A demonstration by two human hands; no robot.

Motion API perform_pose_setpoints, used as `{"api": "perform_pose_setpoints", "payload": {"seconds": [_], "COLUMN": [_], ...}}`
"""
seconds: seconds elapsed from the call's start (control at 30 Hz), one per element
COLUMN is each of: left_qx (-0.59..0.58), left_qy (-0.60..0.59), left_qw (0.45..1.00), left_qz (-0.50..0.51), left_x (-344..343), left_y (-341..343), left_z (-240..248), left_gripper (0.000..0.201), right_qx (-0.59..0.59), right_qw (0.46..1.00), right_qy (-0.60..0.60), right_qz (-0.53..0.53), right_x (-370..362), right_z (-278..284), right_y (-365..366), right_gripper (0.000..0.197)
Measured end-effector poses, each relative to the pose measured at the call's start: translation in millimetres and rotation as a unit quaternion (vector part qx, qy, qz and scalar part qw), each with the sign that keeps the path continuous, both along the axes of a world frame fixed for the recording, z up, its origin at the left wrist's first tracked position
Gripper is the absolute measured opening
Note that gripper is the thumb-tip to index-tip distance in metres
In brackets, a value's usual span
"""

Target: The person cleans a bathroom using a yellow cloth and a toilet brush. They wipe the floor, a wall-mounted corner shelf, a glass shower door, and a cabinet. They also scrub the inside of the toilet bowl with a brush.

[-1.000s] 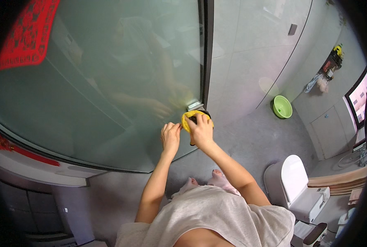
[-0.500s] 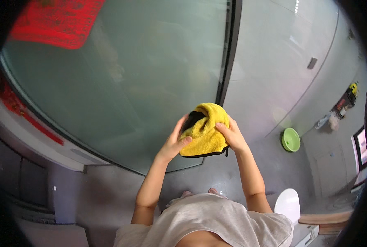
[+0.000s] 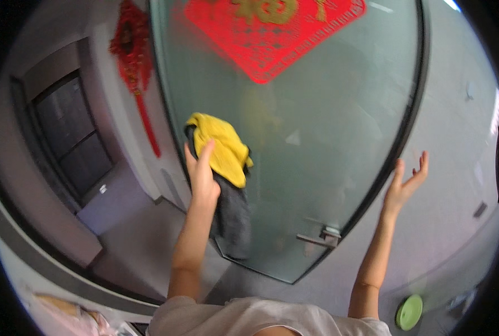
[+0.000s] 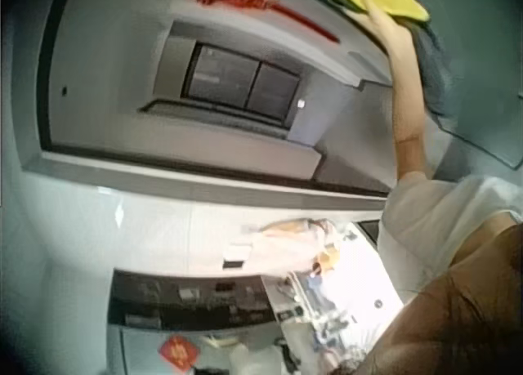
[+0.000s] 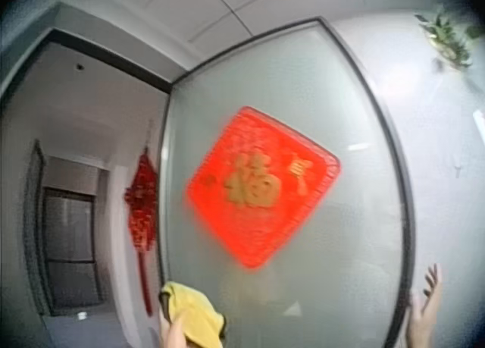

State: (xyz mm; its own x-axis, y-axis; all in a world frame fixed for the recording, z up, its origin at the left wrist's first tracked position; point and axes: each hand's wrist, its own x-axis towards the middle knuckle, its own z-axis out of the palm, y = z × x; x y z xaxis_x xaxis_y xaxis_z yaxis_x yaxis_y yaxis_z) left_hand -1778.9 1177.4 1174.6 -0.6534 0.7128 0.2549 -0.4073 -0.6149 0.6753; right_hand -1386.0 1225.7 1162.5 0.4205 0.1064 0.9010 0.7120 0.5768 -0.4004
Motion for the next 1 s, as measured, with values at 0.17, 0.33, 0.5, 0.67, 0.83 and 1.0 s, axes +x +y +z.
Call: {"api": "perform_pose_setpoints", "payload": {"seconds": [0.17,0.33,0.5,0.67,0.83,1.0], "left_qx": [0.143,-0.030,0.053,0.019,0.043,0.038], "left_qy": [0.115,0.356,0.589,0.522,0.424,0.704], "left_qw": [0.923,0.802,0.599,0.650,0.798,0.601], "left_qz": [0.339,0.479,0.540,0.552,0.427,0.377], "left_x": [-114,-157,-164,-227,-184,-153], "left_y": [95,138,160,181,186,170], "left_z": [62,110,85,138,156,119], "left_gripper": [0.086,0.079,0.079,0.080,0.083,0.086], "right_qx": [-0.156,-0.133,-0.130,-0.131,-0.135,-0.150], "right_qw": [0.910,0.909,0.927,0.931,0.940,0.942], "right_qy": [0.138,0.152,0.152,0.168,0.162,0.170], "right_qz": [0.360,0.366,0.317,0.297,0.270,0.248], "right_x": [15,-10,8,-7,6,-1], "right_z": [0,-5,-2,2,-4,0], "right_y": [57,59,53,49,56,49], "right_gripper": [0.035,0.032,0.035,0.035,0.033,0.033]}}
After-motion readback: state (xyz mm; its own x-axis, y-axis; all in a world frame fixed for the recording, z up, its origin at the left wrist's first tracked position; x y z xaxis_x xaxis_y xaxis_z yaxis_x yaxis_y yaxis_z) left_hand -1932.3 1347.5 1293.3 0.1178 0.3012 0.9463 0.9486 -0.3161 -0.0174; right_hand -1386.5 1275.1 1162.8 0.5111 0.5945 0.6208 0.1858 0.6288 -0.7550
